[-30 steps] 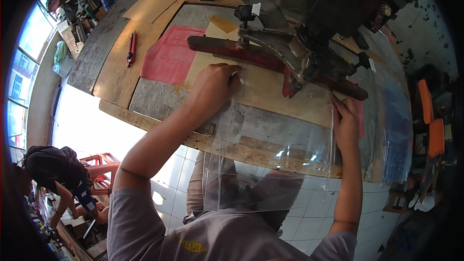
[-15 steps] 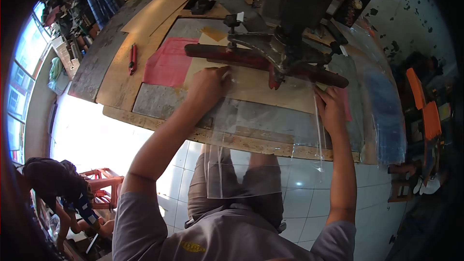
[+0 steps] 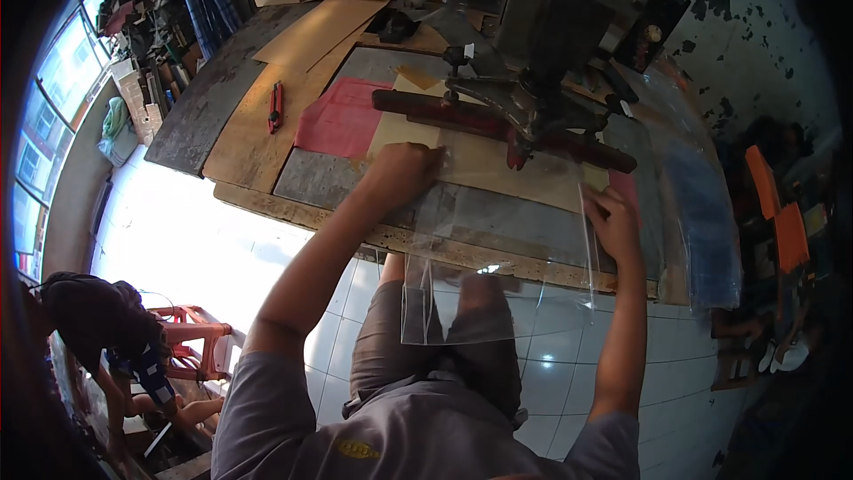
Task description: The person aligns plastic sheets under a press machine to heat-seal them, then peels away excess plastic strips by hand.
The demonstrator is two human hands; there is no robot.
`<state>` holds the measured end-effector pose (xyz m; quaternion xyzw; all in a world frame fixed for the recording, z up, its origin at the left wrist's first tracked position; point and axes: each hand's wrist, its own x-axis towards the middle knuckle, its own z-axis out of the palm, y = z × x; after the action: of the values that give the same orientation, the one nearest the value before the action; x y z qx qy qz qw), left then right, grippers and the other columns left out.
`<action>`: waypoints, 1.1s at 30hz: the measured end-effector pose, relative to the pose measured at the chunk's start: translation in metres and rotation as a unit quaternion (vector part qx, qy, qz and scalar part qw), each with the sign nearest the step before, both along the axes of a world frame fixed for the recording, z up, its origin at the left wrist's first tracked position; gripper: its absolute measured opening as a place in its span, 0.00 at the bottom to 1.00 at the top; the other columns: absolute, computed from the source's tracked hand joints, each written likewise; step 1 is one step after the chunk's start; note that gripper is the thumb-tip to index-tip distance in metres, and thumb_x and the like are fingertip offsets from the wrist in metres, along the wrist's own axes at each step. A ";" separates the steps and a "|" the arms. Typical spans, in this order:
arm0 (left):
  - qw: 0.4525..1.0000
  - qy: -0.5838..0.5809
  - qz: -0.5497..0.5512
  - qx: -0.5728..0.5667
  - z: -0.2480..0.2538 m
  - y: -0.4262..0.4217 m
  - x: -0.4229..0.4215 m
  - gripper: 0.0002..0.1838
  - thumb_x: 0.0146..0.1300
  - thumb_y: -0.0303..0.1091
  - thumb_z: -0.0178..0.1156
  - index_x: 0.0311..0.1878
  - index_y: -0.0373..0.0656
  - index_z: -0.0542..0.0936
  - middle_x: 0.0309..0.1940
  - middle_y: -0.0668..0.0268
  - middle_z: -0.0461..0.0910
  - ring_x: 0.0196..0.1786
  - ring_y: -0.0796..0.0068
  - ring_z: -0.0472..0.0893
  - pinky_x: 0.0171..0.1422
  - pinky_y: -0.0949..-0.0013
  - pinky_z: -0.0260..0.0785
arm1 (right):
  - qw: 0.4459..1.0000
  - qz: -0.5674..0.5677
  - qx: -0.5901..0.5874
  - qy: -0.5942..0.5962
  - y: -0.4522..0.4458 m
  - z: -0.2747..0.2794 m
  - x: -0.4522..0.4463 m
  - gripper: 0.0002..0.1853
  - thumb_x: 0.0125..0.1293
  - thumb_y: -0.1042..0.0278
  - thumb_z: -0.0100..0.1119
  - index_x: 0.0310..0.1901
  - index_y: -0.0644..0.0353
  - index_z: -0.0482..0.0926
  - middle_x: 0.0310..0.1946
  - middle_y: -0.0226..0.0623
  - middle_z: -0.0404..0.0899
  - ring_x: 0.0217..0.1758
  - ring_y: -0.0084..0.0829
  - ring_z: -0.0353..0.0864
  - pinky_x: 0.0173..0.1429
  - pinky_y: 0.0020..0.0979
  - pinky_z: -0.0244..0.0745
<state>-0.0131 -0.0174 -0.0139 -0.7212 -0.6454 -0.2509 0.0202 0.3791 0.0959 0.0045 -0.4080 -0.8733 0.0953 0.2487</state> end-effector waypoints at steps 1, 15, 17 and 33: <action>1.000 -0.003 -0.011 0.016 0.001 -0.007 -0.002 0.14 0.70 0.36 0.62 0.54 0.44 0.88 0.38 0.52 0.87 0.41 0.49 0.86 0.48 0.51 0.79 | 1.000 0.006 -0.011 0.005 -0.007 0.000 0.006 0.15 0.71 0.67 0.67 0.57 0.57 0.88 0.37 0.43 0.81 0.42 0.40 0.81 0.46 0.37 0.76; 0.935 -0.066 0.191 0.290 -0.068 -0.113 0.011 0.22 0.77 0.39 0.48 0.58 0.38 0.87 0.58 0.58 0.85 0.63 0.56 0.81 0.68 0.56 0.67 | 0.972 -0.071 0.143 0.174 -0.076 -0.030 0.039 0.04 0.69 0.72 0.67 0.40 0.60 0.89 0.43 0.31 0.90 0.57 0.38 0.85 0.65 0.40 0.70; 0.927 -0.001 0.208 0.311 -0.081 -0.115 0.016 0.25 0.79 0.43 0.44 0.60 0.39 0.86 0.61 0.58 0.84 0.68 0.55 0.78 0.72 0.54 0.62 | 0.971 -0.080 0.137 0.181 -0.077 -0.030 0.040 0.04 0.69 0.72 0.67 0.39 0.61 0.89 0.43 0.32 0.89 0.57 0.38 0.85 0.64 0.40 0.71; 0.980 -0.092 0.106 0.144 0.010 -0.106 0.021 0.17 0.67 0.32 0.63 0.58 0.43 0.85 0.57 0.58 0.84 0.58 0.56 0.82 0.69 0.53 0.66 | 0.989 -0.004 -0.009 0.150 -0.024 0.002 0.015 0.19 0.75 0.64 0.63 0.63 0.62 0.80 0.55 0.47 0.84 0.61 0.47 0.83 0.68 0.41 0.74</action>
<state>0.0074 -0.1231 -0.0039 -0.6118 -0.6745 -0.4030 0.0914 0.3937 0.0718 0.0062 -0.3944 -0.8238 0.1622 0.3735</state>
